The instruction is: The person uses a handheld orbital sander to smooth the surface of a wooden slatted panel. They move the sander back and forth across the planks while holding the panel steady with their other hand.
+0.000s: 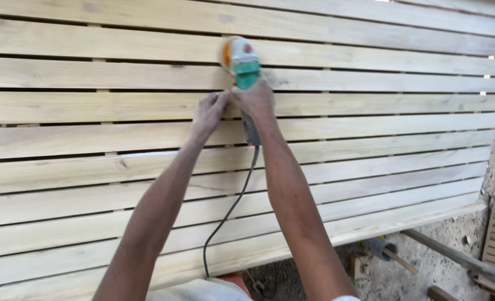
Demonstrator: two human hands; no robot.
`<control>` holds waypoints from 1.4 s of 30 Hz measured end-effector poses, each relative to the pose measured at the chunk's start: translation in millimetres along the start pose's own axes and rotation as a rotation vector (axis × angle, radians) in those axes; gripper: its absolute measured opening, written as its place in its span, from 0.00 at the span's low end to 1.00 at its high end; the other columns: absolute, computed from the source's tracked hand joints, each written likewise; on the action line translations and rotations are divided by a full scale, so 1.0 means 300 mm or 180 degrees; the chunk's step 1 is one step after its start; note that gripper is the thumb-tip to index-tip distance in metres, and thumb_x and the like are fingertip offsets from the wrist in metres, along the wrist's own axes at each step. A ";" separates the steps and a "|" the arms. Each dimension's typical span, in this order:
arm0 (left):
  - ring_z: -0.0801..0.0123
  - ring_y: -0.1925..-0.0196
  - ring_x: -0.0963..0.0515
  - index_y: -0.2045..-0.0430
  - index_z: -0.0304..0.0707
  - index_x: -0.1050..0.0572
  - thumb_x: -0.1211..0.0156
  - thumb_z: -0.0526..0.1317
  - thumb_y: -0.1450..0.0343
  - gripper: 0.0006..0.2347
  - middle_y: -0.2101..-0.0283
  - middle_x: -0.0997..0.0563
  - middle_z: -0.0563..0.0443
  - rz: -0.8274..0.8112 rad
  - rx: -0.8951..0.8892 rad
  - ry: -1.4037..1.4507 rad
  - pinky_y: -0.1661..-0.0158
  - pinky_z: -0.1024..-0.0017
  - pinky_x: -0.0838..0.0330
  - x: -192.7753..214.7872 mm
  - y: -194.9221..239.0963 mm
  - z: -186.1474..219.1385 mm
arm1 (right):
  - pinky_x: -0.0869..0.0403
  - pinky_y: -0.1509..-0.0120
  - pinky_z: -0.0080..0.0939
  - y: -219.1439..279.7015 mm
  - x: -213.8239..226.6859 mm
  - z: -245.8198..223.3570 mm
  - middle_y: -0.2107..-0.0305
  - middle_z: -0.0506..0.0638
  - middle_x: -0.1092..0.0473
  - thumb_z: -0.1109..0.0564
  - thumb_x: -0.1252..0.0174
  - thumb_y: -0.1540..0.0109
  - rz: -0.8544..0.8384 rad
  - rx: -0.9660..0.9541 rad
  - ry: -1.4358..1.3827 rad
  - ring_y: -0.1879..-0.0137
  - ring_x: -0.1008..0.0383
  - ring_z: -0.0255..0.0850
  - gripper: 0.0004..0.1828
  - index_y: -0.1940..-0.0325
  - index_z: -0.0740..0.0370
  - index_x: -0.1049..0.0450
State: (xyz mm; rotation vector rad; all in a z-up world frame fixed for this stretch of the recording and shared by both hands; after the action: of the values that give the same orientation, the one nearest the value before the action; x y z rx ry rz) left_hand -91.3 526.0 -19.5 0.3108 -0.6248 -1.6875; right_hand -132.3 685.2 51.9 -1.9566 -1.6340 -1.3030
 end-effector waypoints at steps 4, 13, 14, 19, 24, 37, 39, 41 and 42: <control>0.63 0.56 0.16 0.52 0.30 0.22 0.40 0.61 0.30 0.28 0.58 0.15 0.46 -0.0035 0.0283 0.1322 0.52 0.65 0.21 0.053 -0.052 -0.016 | 0.24 0.44 0.60 0.049 -0.130 -0.112 0.61 0.66 0.22 0.39 0.41 0.40 -0.0348 0.0164 0.0440 0.51 0.21 0.62 0.29 0.46 0.63 0.27; 0.64 0.61 0.15 0.50 0.30 0.24 0.36 0.59 0.34 0.29 0.59 0.16 0.45 -0.0377 0.0135 0.1733 0.63 0.64 0.17 -0.312 -0.150 0.121 | 0.25 0.44 0.61 -0.096 0.113 0.116 0.61 0.67 0.23 0.34 0.39 0.42 -0.0243 0.0062 0.0533 0.51 0.22 0.63 0.33 0.48 0.64 0.27; 0.65 0.59 0.15 0.51 0.28 0.23 0.35 0.58 0.33 0.29 0.58 0.15 0.45 -0.0413 0.0063 0.1723 0.62 0.64 0.17 -0.377 -0.168 0.138 | 0.26 0.45 0.61 -0.114 0.163 0.153 0.62 0.67 0.23 0.34 0.39 0.42 -0.0174 0.0042 0.0536 0.51 0.22 0.63 0.33 0.48 0.63 0.27; 0.60 0.60 0.15 0.52 0.29 0.23 0.38 0.60 0.32 0.29 0.60 0.16 0.42 -0.0517 0.0223 0.1491 0.63 0.61 0.15 -0.577 -0.202 0.139 | 0.23 0.46 0.57 -0.149 0.287 0.277 0.62 0.63 0.21 0.34 0.38 0.43 -0.0295 -0.0108 0.0411 0.52 0.19 0.59 0.34 0.47 0.63 0.29; 0.58 0.59 0.14 0.51 0.30 0.24 0.39 0.62 0.34 0.30 0.59 0.16 0.41 -0.0612 0.0250 0.1364 0.62 0.59 0.14 -0.674 -0.200 0.174 | 0.24 0.47 0.58 -0.178 0.358 0.349 0.61 0.65 0.22 0.37 0.38 0.41 -0.0329 -0.0122 0.0355 0.52 0.20 0.61 0.31 0.46 0.63 0.29; 0.53 0.55 0.13 0.52 0.35 0.22 0.41 0.61 0.33 0.28 0.58 0.14 0.40 -0.0815 0.0344 0.0564 0.55 0.57 0.17 -1.031 -0.256 0.341 | 0.23 0.46 0.57 -0.328 0.569 0.673 0.60 0.66 0.22 0.49 0.40 0.37 0.0179 -0.0126 0.0058 0.51 0.20 0.60 0.21 0.46 0.65 0.26; 0.53 0.52 0.15 0.50 0.36 0.23 0.44 0.60 0.31 0.26 0.56 0.15 0.40 -0.0755 0.0198 0.0240 0.50 0.55 0.21 -1.057 -0.250 0.377 | 0.24 0.47 0.56 -0.344 0.603 0.718 0.60 0.65 0.22 0.47 0.39 0.37 0.0264 -0.0212 0.0045 0.52 0.20 0.58 0.21 0.47 0.65 0.25; 0.55 0.47 0.19 0.47 0.39 0.24 0.47 0.58 0.28 0.24 0.52 0.17 0.43 -0.0634 -0.0104 -0.0240 0.43 0.54 0.29 -1.061 -0.237 0.394 | 0.22 0.49 0.51 -0.350 0.645 0.772 0.61 0.61 0.21 0.47 0.35 0.42 0.0313 -0.0399 -0.0159 0.55 0.18 0.52 0.24 0.48 0.65 0.25; 0.54 0.44 0.20 0.45 0.40 0.25 0.48 0.57 0.27 0.23 0.50 0.18 0.43 -0.0613 -0.0378 -0.0788 0.41 0.54 0.30 -1.047 -0.230 0.391 | 0.22 0.50 0.49 -0.357 0.667 0.801 0.62 0.59 0.21 0.48 0.33 0.45 0.0331 -0.0492 -0.0255 0.56 0.17 0.50 0.26 0.48 0.65 0.25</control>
State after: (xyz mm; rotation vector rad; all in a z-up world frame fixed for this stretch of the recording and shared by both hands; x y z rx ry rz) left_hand -142.0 864.3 -4.3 0.0783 -0.6898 -1.9580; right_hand -127.8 1015.4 37.7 -2.1789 -1.4834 -1.3636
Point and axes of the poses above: each hand's wrist, its own y-axis away from the middle knuckle, its own x-axis out of the back of the hand, z = x × y, the point moved 6 cm from there along -y, towards the middle knuckle
